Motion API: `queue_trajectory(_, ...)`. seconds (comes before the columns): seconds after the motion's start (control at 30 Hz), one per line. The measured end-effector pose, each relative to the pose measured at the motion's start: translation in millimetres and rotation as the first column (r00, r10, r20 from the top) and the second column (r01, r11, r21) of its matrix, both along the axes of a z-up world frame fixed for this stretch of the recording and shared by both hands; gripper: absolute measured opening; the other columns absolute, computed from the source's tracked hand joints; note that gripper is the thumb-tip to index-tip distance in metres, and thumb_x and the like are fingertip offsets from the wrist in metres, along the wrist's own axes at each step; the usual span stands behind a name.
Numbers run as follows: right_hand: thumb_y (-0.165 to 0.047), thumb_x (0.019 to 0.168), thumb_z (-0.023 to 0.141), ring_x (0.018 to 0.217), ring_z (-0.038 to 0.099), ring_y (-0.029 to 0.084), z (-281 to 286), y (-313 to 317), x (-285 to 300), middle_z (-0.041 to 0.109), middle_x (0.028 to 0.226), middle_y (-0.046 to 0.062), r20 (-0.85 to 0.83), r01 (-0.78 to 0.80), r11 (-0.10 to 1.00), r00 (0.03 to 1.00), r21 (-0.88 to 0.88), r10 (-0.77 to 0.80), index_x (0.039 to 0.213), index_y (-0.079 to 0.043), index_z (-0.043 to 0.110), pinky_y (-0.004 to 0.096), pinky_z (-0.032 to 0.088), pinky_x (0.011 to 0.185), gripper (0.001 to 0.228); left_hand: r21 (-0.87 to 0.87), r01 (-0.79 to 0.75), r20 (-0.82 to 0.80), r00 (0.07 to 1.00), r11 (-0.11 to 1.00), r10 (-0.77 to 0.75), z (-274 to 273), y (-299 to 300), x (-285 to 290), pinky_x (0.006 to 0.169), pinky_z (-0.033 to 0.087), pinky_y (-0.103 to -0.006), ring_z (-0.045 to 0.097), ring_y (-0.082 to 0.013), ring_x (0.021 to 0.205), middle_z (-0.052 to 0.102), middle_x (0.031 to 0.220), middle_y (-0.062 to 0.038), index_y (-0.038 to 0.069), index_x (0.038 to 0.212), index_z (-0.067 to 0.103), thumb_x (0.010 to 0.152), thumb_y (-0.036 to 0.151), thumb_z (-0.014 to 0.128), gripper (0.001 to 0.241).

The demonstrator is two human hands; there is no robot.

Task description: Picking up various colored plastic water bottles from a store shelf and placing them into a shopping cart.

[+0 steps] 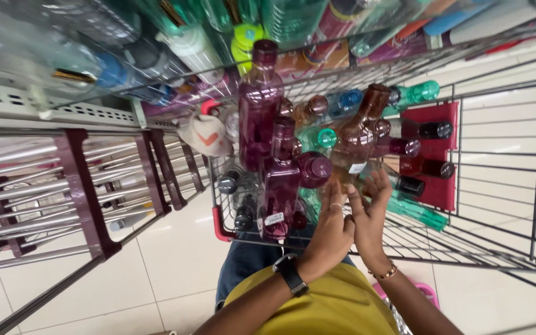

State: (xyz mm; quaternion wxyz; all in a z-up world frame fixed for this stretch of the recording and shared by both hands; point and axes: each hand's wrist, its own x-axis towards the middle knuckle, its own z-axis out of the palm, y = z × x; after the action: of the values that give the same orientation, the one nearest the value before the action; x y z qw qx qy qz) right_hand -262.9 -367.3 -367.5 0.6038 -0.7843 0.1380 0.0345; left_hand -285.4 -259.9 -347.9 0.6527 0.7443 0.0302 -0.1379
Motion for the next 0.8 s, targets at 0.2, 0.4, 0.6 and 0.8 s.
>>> queue_trajectory(0.2, -0.016, 0.103, 0.06, 0.15, 0.037, 0.032, 43.9, 22.1, 12.0, 0.031, 0.163, 0.021, 0.19, 0.027, 0.999, 0.981, 0.042, -0.034, 0.162, -0.005, 0.015, 0.044, 0.039, 0.118, 0.075, -0.04, -0.067, 0.125, 0.99, 0.997, 0.071, 53.1, 20.0, 3.8, 0.125, 0.027, -0.0448, 0.02, -0.0479, 0.157, 0.016, 0.166, -0.037, -0.012, 0.16, 0.011, 0.097, 0.001, 0.051, 0.076)
queue_trajectory(0.4, -0.012, 0.104, 0.057, 0.152, 0.036, 0.031, 87.2, 46.4, 22.8, 0.032, 0.164, 0.02, 0.395, 0.011, 0.989, 0.916, 0.147, -0.069, 0.163, -0.004, 0.016, 0.045, 0.034, 0.123, 0.072, -0.045, -0.112, 0.299, 0.947, 0.993, 0.12, 105.9, 49.3, 3.4, 0.126, 0.029, -0.0489, 0.025, -0.048, 0.158, 0.019, 0.168, -0.032, -0.006, 0.164, 0.012, 0.099, 0.005, 0.059, 0.081)
queue_trajectory(0.6, -0.01, 0.104, 0.054, 0.153, 0.036, 0.033, 136.4, 73.9, 45.0, 0.031, 0.166, 0.021, 0.607, -0.048, 0.985, 0.792, 0.167, -0.065, 0.163, -0.004, 0.014, 0.048, 0.033, 0.125, 0.072, -0.047, -0.174, 0.449, 0.876, 0.984, 0.176, 136.6, 69.6, 20.3, 0.129, 0.021, -0.0527, 0.018, -0.0483, 0.162, 0.014, 0.172, -0.033, -0.005, 0.166, 0.01, 0.097, 0.008, 0.066, 0.09)
queue_trajectory(0.8, -0.01, 0.102, 0.057, 0.157, 0.034, 0.036, 184.5, 101.2, 95.0, 0.03, 0.167, 0.021, 0.844, -0.152, 0.973, 0.533, 0.171, -0.065, 0.164, -0.005, 0.015, 0.052, 0.031, 0.13, 0.075, -0.032, -0.201, 0.669, 0.724, 0.979, 0.17, 166.3, 96.6, 59.2, 0.13, 0.017, -0.0546, 0.016, -0.049, 0.163, 0.011, 0.173, -0.032, -0.005, 0.165, 0.007, 0.094, 0.008, 0.072, 0.097)
